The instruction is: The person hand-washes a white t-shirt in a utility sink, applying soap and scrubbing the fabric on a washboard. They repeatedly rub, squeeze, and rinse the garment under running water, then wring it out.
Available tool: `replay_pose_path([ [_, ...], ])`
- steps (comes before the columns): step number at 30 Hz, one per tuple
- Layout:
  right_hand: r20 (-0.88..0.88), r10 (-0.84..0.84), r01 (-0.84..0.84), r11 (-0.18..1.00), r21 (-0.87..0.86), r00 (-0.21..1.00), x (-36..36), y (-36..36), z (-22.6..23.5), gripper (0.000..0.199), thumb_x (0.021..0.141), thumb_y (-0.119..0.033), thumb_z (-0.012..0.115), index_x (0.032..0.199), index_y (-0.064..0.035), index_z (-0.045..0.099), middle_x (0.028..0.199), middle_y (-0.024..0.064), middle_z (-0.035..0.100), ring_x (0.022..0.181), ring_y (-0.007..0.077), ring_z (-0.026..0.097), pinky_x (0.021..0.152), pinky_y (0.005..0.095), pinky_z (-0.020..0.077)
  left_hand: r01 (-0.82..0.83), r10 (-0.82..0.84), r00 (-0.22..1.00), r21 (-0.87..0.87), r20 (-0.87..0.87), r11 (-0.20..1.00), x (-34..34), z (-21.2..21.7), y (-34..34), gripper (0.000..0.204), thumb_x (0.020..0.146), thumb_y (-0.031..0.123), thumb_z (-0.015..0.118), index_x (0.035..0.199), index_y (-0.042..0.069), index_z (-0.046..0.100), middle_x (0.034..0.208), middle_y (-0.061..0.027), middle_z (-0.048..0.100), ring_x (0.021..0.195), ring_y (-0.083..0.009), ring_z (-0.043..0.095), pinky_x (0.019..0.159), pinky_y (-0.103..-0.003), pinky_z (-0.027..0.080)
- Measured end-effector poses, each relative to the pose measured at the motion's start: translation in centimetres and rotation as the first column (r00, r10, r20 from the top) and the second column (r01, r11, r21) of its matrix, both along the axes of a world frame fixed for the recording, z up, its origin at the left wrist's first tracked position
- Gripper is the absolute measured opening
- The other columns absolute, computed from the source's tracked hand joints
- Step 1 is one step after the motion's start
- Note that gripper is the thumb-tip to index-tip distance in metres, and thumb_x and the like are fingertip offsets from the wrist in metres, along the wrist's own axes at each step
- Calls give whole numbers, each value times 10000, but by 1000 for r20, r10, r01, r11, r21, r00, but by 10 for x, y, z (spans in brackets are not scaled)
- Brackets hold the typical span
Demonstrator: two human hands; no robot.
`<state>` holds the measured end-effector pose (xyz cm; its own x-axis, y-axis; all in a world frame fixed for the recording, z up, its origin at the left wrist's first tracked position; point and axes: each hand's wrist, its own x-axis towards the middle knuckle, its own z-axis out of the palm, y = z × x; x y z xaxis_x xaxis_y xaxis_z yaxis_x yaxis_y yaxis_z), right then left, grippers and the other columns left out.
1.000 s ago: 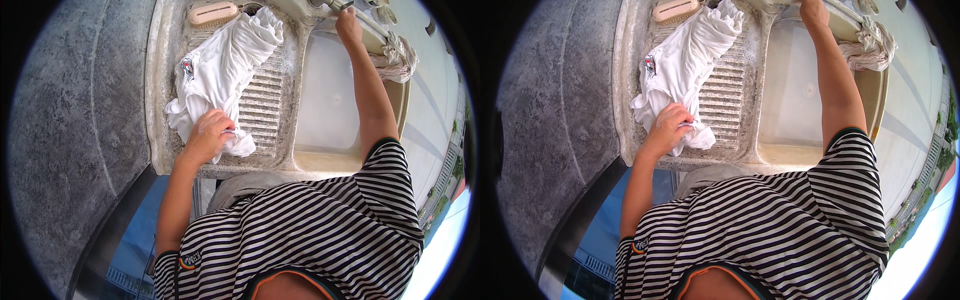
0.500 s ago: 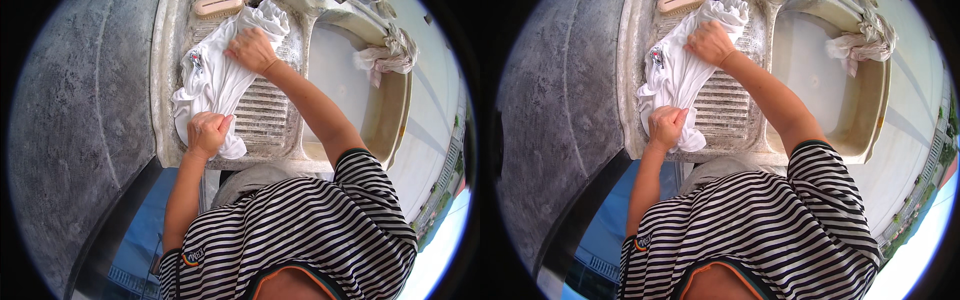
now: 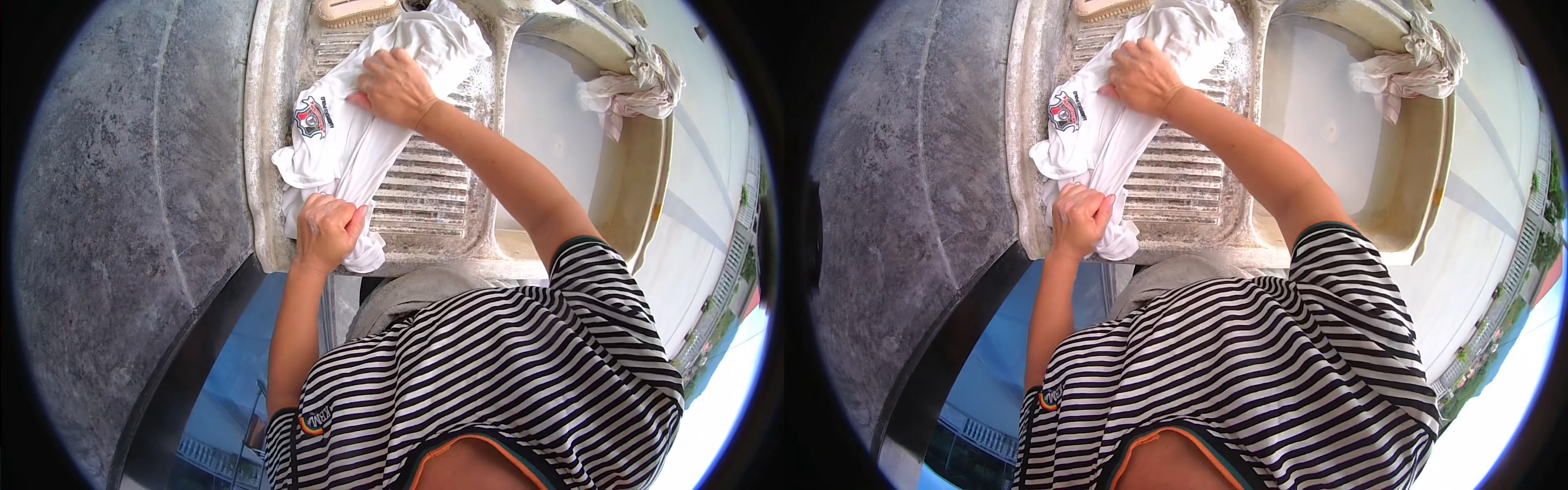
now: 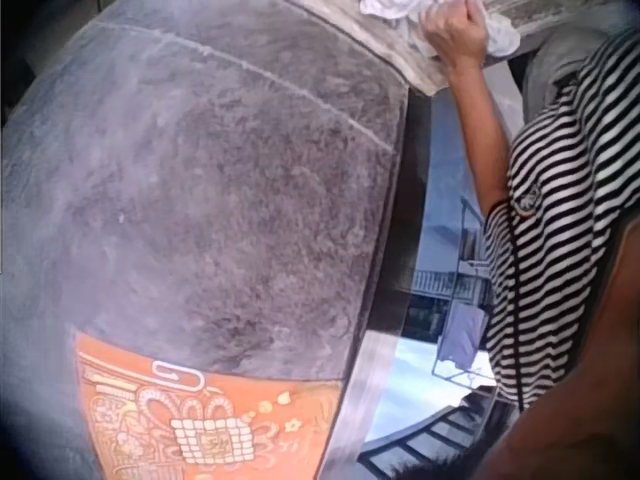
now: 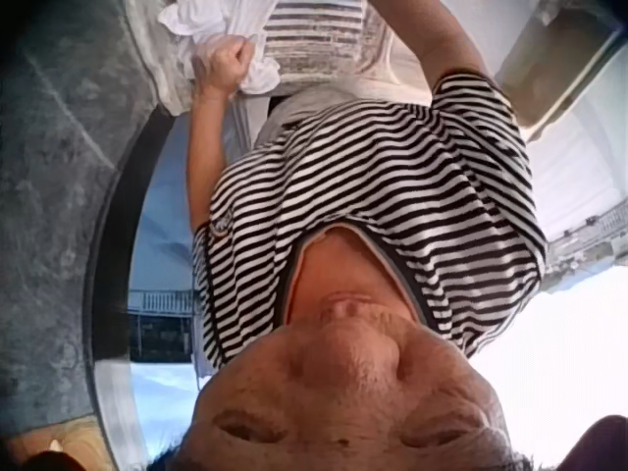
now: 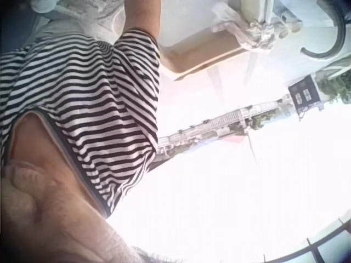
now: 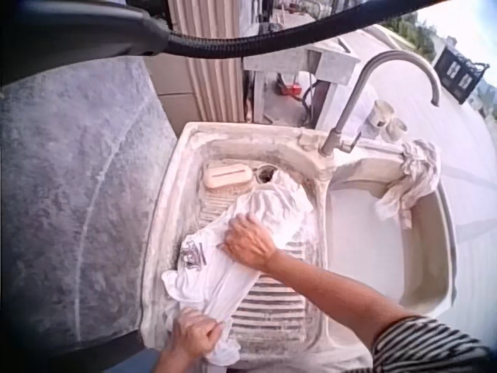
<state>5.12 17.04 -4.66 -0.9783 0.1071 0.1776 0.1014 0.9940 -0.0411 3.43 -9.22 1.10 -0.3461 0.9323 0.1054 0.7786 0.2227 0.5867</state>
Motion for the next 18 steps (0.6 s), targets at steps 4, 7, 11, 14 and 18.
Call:
replay_pose_path([
  [4,105,-184,156,960,234,977,9,148,2,117,891,-202,670,911,-96,715,889,138,720,886,325,680,652,467,503,-23,26,998,-41,57,999,-3,-1,12,343,876,221,741,636,59,557,616,-98,592,620,-317,585,631,-433,458],
  [7,36,-445,429,880,205,895,18,141,-7,413,1016,-461,511,1018,-106,724,914,54,683,1002,255,603,877,408,406,-127,143,963,-84,228,988,-16,15,41,274,908,253,737,762,54,618,690,-98,613,642,-306,619,625,-424,483],
  [11,-168,-273,297,945,141,947,22,61,-10,320,984,-372,582,1118,-89,648,1067,62,660,1032,258,590,876,411,454,-307,316,947,123,-53,944,-67,17,100,255,913,223,711,1115,78,656,974,-98,659,933,-289,644,802,-413,515],
  [14,-48,-250,254,948,191,967,17,66,-13,274,975,-246,565,1204,-107,623,1119,65,647,1077,259,579,896,397,478,-369,333,891,-65,-308,927,-92,-26,119,355,931,261,689,1227,68,652,1169,-143,637,1110,-332,585,979,-463,450],
  [18,26,-336,319,915,247,942,28,100,-13,269,943,-150,563,1198,-120,643,1079,75,672,1013,264,638,847,377,545,-138,121,964,-58,-236,989,-77,-11,118,240,814,128,736,1037,87,657,1026,-92,670,1007,-313,601,924,-472,459],
])
